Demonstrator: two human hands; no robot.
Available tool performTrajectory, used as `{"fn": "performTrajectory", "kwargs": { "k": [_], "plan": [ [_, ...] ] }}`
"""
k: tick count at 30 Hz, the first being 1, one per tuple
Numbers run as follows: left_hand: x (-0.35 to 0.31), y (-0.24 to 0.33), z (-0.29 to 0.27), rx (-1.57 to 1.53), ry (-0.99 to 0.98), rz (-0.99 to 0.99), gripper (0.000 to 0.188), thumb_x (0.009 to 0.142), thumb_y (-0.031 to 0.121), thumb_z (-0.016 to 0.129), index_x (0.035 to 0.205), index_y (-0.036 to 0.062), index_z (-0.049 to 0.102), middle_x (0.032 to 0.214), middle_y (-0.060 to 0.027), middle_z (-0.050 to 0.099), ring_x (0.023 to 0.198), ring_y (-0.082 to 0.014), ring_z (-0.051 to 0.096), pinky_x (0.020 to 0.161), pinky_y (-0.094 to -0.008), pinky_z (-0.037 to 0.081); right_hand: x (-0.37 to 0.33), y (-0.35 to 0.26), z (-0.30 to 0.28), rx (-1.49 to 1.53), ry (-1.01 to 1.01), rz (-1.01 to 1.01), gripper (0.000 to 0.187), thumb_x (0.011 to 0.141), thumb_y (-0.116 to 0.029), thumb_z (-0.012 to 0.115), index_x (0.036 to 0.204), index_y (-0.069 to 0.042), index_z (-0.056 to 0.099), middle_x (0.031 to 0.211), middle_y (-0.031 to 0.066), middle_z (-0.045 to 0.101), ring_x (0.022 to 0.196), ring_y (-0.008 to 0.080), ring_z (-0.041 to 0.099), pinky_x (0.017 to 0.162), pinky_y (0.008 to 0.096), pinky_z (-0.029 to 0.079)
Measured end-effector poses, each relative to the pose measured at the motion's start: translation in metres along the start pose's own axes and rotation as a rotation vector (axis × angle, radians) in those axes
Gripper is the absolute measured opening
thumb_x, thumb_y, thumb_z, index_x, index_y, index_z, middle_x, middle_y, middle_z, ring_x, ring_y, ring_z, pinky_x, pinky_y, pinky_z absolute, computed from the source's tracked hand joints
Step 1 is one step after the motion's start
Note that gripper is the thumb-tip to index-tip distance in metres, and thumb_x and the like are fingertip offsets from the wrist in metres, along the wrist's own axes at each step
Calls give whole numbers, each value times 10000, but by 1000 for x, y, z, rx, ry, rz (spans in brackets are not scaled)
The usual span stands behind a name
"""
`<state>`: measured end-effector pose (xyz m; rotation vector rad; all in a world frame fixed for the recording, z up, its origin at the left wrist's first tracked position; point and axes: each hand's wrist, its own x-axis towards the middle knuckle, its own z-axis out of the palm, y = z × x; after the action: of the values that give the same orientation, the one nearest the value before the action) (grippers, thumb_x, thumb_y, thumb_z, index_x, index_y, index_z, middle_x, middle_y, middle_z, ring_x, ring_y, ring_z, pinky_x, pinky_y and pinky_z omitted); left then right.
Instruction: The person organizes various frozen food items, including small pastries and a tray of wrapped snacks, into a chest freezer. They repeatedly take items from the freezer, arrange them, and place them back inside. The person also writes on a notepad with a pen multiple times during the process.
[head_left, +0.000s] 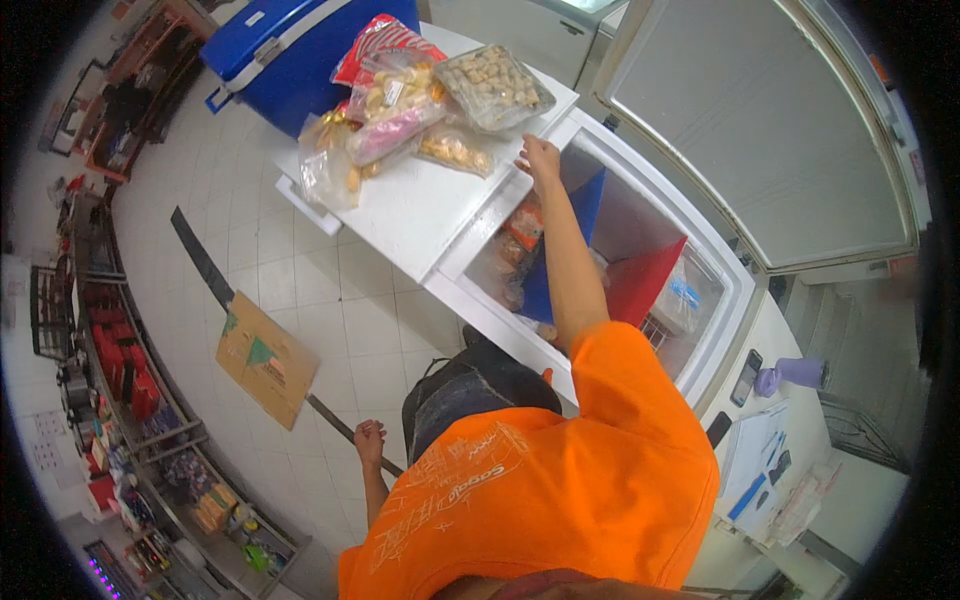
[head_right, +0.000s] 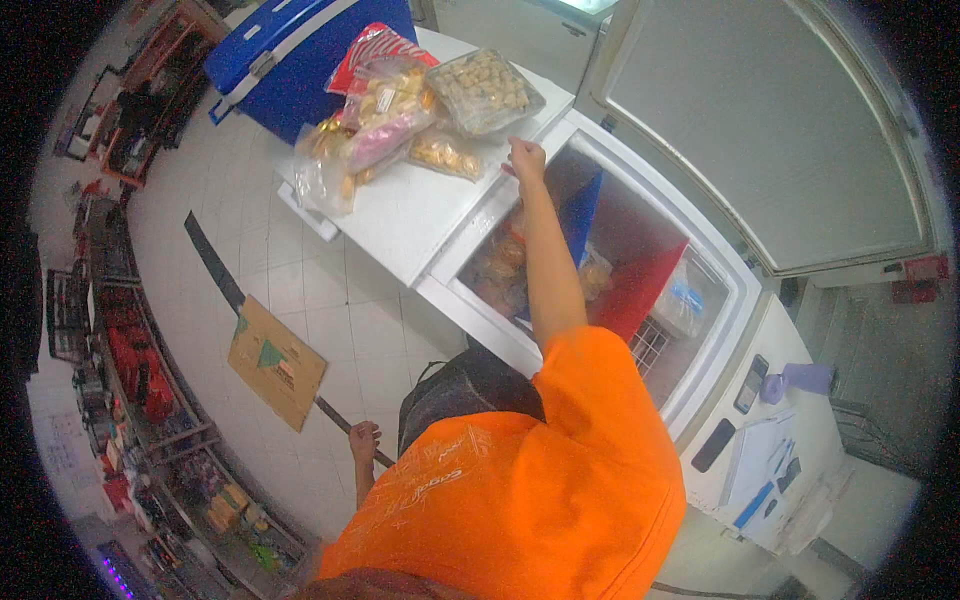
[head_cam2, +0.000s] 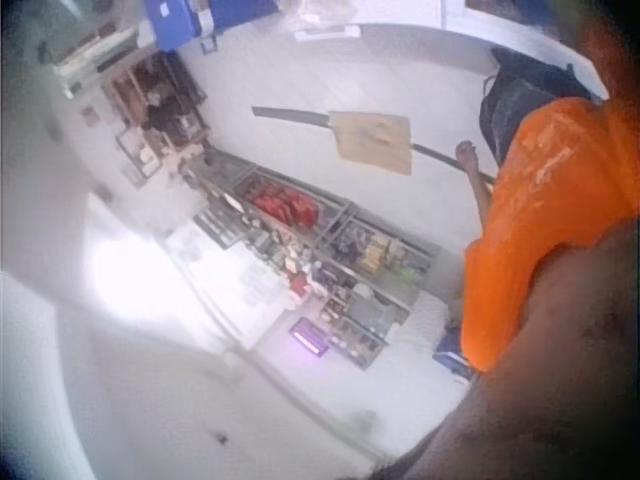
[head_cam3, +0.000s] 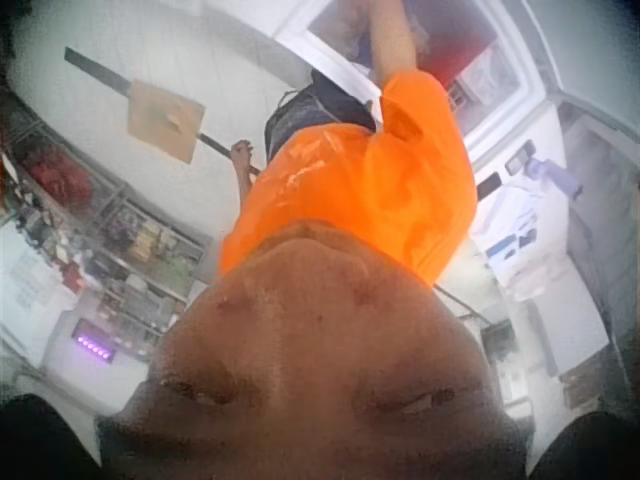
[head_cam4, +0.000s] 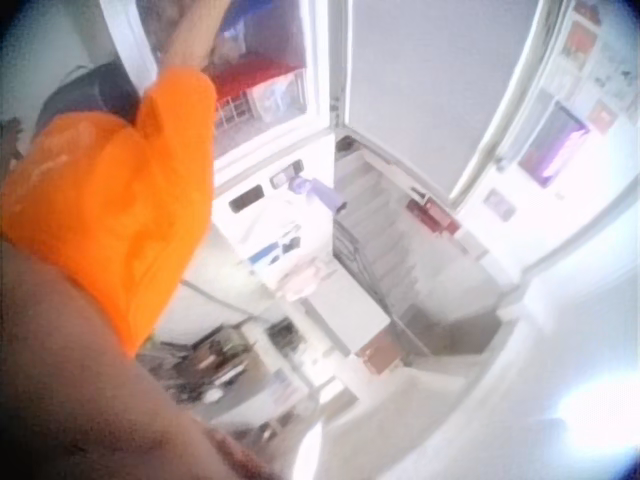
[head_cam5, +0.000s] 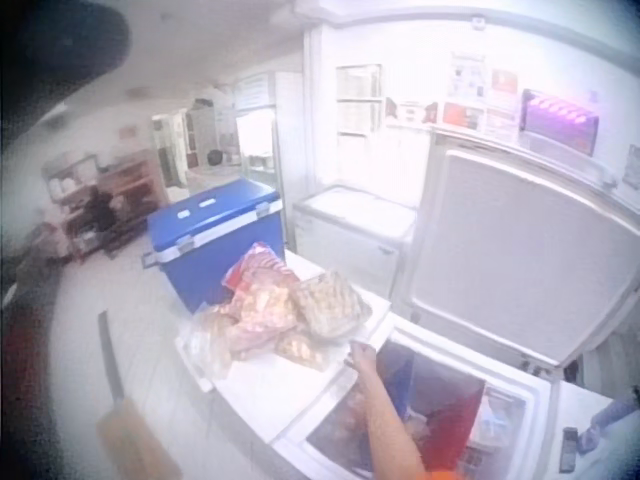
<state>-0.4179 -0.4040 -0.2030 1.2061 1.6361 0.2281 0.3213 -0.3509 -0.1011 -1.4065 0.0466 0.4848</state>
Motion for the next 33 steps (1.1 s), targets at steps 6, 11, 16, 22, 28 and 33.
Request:
{"fn": "performTrajectory", "kwargs": {
  "k": [6,11,16,22,28,33],
  "plan": [
    [84,126,-2,-97,-93,103,326,1047,237,625,1288,23,577,1109,-90,735,914,-161,700,746,-294,541,124,-16,10,-617,362,5,592,856,-472,730,1020,97,726,943,207,747,847,242,759,641,384,600],
    [151,276,3,-60,-285,218,374,1054,273,640,1326,24,573,1163,-92,726,992,-159,688,833,-309,533,97,-31,42,-384,270,54,628,893,-452,623,1058,146,722,1055,333,737,970,442,751,913,480,568],
    [208,406,37,127,-680,421,388,1068,276,630,1348,16,565,1206,-114,710,1044,-177,680,886,-298,521,52,-56,35,-733,553,-174,626,929,-425,533,1039,168,701,1047,378,713,958,512,724,957,517,531],
    [222,531,73,229,-1080,530,439,1098,326,571,1389,-1,537,1290,-134,668,1159,-191,642,963,-326,510,-107,-53,6,-633,530,-139,519,944,-371,537,845,108,711,722,225,685,740,270,668,718,473,492],
    [236,527,157,268,-1116,413,619,1099,509,475,1444,-2,531,1379,-154,637,1246,-291,618,1022,-393,491,-214,7,6,-594,378,109,515,981,-395,575,808,71,711,729,69,685,693,161,621,628,374,472],
    [269,473,158,608,-966,740,616,1063,514,531,1330,-31,634,1221,-290,704,1180,-449,651,1039,-449,476,-206,87,34,-474,181,250,480,1028,-401,594,813,7,729,732,-15,623,675,73,517,569,292,377]
  ]
}}
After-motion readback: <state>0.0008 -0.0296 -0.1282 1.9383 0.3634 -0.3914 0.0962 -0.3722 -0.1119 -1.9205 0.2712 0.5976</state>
